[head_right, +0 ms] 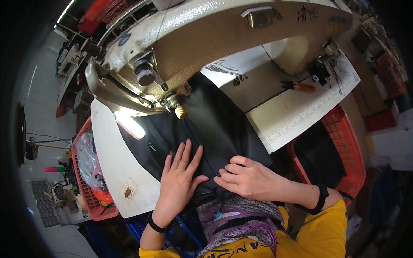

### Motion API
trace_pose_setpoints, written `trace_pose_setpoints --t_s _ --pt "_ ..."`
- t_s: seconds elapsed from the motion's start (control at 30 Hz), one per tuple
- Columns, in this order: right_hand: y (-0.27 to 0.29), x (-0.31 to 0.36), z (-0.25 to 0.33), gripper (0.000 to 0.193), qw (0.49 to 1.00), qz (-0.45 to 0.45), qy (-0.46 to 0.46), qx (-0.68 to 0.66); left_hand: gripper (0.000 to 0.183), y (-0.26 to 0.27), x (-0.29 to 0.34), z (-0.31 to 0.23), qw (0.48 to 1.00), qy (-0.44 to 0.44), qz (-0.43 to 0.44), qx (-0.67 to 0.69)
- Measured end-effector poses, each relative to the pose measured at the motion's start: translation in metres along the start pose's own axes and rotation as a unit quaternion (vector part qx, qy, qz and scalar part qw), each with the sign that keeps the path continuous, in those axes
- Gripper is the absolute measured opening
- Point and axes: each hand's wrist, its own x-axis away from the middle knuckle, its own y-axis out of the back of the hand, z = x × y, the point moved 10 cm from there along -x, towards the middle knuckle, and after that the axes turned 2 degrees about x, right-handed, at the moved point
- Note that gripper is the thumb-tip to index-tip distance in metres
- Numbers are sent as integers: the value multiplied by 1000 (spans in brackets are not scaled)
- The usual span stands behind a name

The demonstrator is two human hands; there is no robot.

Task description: The person takes a black fabric bag from a red basket and sews along its seams using a sewing machine. They guide the fabric under the needle by hand, repositioning it several times before placing the finished bag back into the basket.

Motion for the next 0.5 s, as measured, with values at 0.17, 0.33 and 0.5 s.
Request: trace_pose_setpoints --t_s 0.17,0.33,0.5 --pt "-1 -2 1 42 999 30 1 -16 70 3 2 2 1000 -3 -14 12" --pt "-1 -2 -1 46 999 36 -8 -26 61 15 0 4 996 -17 -61 56" --pt "1 -10 -14 48 999 37 -29 -15 61 16 -8 10 996 -27 -74 43"
